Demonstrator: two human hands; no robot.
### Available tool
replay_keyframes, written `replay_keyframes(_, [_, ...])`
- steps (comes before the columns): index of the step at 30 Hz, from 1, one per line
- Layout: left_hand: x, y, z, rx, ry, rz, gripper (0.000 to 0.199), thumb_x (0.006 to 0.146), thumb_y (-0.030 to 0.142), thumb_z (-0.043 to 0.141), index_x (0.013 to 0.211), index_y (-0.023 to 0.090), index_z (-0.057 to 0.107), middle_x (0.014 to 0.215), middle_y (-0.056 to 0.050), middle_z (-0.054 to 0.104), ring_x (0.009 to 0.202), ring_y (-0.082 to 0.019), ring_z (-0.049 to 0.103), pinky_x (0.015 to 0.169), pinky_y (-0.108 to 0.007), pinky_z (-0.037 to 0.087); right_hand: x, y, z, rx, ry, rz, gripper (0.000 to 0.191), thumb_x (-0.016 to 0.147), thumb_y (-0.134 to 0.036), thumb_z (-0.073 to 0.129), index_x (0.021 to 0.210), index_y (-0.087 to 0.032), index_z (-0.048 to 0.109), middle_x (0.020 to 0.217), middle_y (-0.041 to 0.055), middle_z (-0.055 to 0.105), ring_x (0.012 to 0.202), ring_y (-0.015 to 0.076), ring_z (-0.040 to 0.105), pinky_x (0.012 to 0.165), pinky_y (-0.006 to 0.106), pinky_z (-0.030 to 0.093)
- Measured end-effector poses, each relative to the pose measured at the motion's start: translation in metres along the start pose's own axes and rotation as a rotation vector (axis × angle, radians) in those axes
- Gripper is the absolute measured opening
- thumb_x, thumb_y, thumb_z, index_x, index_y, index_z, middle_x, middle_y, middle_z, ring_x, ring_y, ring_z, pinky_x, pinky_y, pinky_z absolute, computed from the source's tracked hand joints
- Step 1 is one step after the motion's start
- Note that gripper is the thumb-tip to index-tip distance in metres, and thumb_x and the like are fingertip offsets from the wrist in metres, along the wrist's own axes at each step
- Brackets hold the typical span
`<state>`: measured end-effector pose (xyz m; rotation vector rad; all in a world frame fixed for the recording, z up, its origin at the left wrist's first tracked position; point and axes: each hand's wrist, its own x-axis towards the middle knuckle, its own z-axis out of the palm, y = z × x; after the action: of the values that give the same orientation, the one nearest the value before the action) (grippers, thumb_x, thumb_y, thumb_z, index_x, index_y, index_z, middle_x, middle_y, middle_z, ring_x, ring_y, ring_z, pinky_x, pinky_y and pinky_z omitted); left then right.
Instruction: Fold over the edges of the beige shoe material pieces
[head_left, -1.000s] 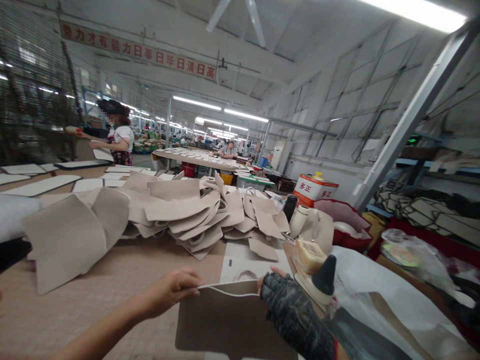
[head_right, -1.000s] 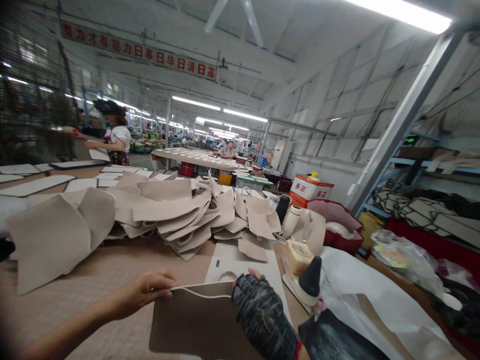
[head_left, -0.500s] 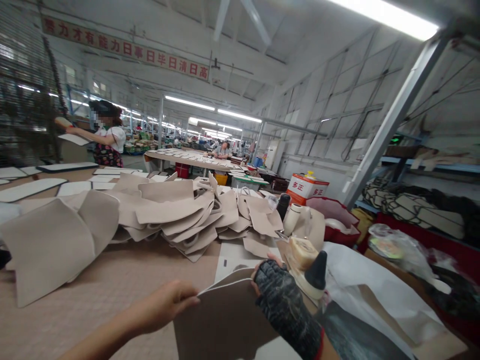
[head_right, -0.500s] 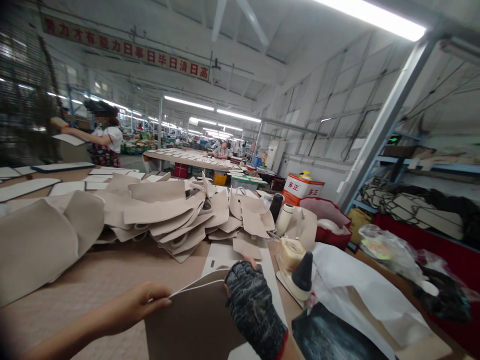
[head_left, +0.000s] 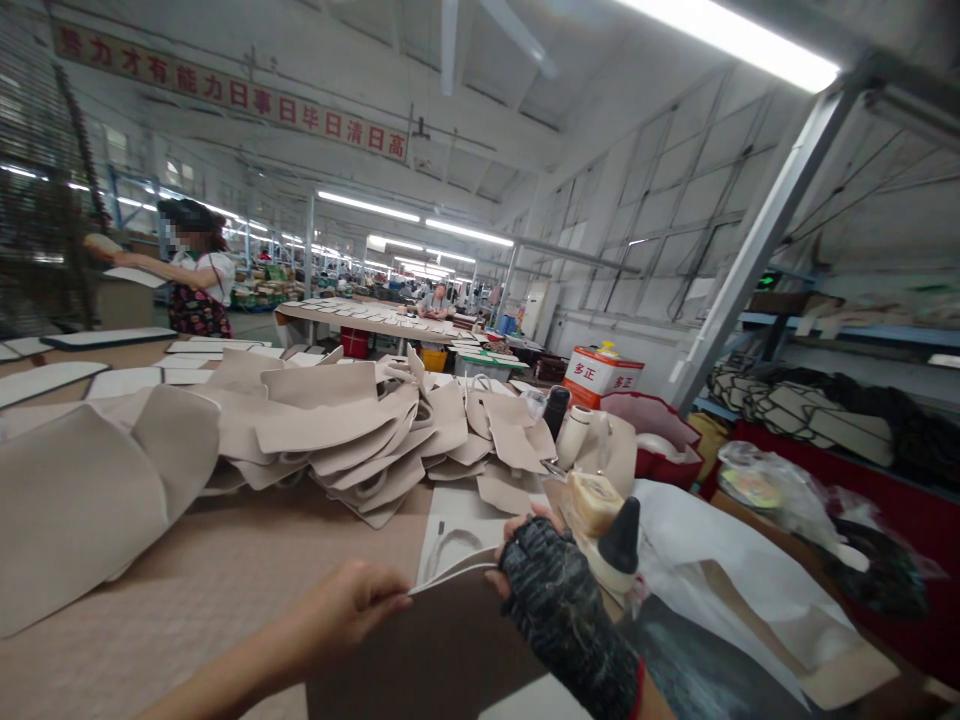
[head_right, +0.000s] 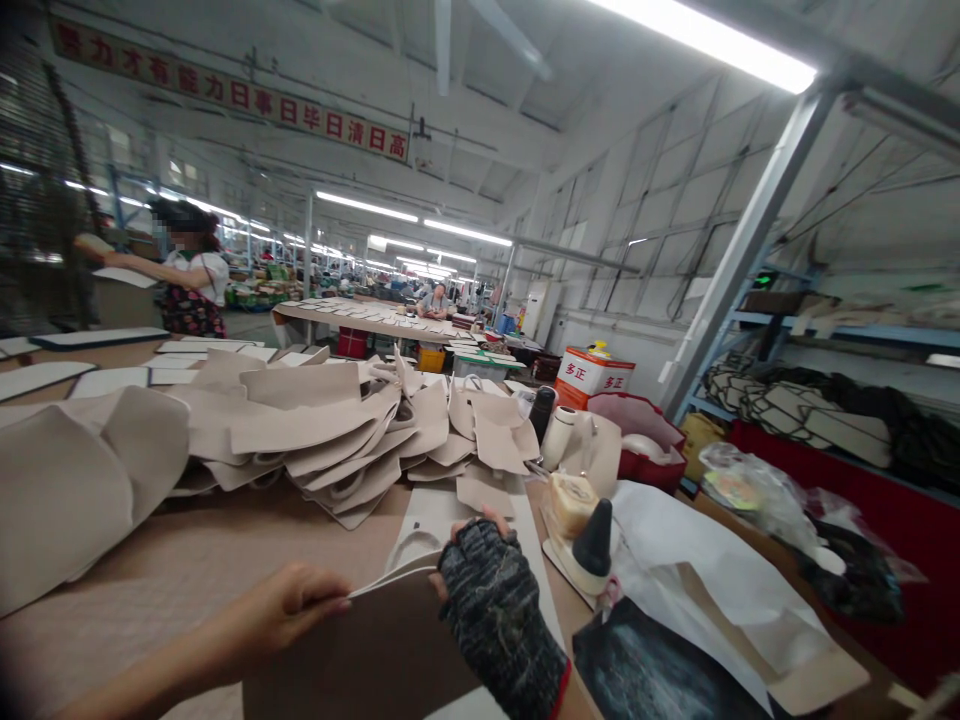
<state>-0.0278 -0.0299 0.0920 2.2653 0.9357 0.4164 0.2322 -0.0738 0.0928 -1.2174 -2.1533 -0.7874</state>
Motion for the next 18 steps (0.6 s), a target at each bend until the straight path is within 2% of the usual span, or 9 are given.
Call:
replay_keyframes(2, [-0.005, -0.001, -0.002, 0.016, -0.032, 0.015, 0.037, 0.091, 0.039, 0.041, 0.074, 0.017, 0.067, 0.064, 0.001, 0.059, 0.062, -0.015, 0.051, 0.057, -0.022, 0.036, 0.000, 0.003, -0.012, 0.046, -0.018, 0.044, 0.009, 0.078, -0.017, 0.063, 0.086, -0.016, 0.062, 0.103, 0.0150, 0.070, 0.097, 0.0324, 0.065, 0.092, 0.060, 0.046])
replay_keyframes(4, [-0.009, -0.003, -0.005, 0.026, -0.062, 0.019, 0.040, 0.091, 0.039, 0.041, 0.072, 0.017, 0.067, 0.062, 0.001, 0.057, 0.060, -0.014, 0.050, 0.056, -0.022, 0.035, 0.001, 0.007, -0.021, 0.168, -0.124, 0.133, 0.016, 0.074, -0.015, 0.067, 0.090, -0.016, 0.063, 0.104, 0.0128, 0.070, 0.098, 0.0303, 0.065, 0.090, 0.054, 0.049])
replay_keyframes(7, [-0.012, -0.007, -0.010, 0.031, -0.074, 0.019, 0.041, 0.091, 0.042, 0.042, 0.069, 0.018, 0.067, 0.060, 0.001, 0.056, 0.060, -0.014, 0.049, 0.056, -0.022, 0.035, 0.000, 0.010, -0.024, 0.366, -0.326, 0.271, 0.016, 0.074, -0.014, 0.067, 0.088, -0.018, 0.062, 0.086, 0.0051, 0.070, 0.083, 0.0226, 0.065, 0.079, 0.039, 0.053])
replay_keyframes(9, [-0.014, -0.009, -0.013, 0.022, -0.070, 0.003, 0.039, 0.090, 0.042, 0.044, 0.071, 0.018, 0.068, 0.063, 0.001, 0.059, 0.063, -0.015, 0.051, 0.057, -0.021, 0.037, -0.003, 0.009, -0.020, 0.421, -0.384, 0.284, 0.006, 0.078, -0.015, 0.062, 0.083, -0.018, 0.059, 0.079, 0.0028, 0.066, 0.075, 0.0190, 0.063, 0.070, 0.032, 0.052])
replay_keyframes(10, [-0.015, -0.010, -0.014, 0.018, -0.068, -0.006, 0.037, 0.090, 0.042, 0.045, 0.074, 0.019, 0.069, 0.066, 0.001, 0.062, 0.065, -0.016, 0.053, 0.059, -0.021, 0.038, -0.005, 0.008, -0.017, 0.423, -0.375, 0.258, 0.002, 0.080, -0.016, 0.058, 0.081, -0.018, 0.058, 0.078, 0.0029, 0.065, 0.072, 0.0180, 0.062, 0.067, 0.030, 0.051])
replay_keyframes(15, [-0.011, -0.002, -0.008, 0.043, -0.122, -0.018, 0.033, 0.090, 0.036, 0.044, 0.085, 0.019, 0.072, 0.077, -0.001, 0.069, 0.072, -0.017, 0.058, 0.063, -0.021, 0.040, -0.010, 0.000, -0.006, 0.394, -0.152, 0.067, 0.016, 0.090, -0.020, 0.042, 0.082, -0.019, 0.056, 0.076, 0.0049, 0.065, 0.070, 0.0181, 0.061, 0.065, 0.030, 0.051])
replay_keyframes(18, [-0.001, 0.007, 0.001, 0.057, -0.114, -0.005, 0.032, 0.088, 0.033, 0.044, 0.089, 0.019, 0.072, 0.078, -0.001, 0.070, 0.072, -0.017, 0.059, 0.063, -0.022, 0.040, -0.006, -0.005, -0.007, 0.412, -0.137, 0.034, 0.019, 0.090, -0.023, 0.040, 0.079, -0.020, 0.055, 0.071, 0.0032, 0.063, 0.063, 0.0167, 0.058, 0.058, 0.028, 0.049])
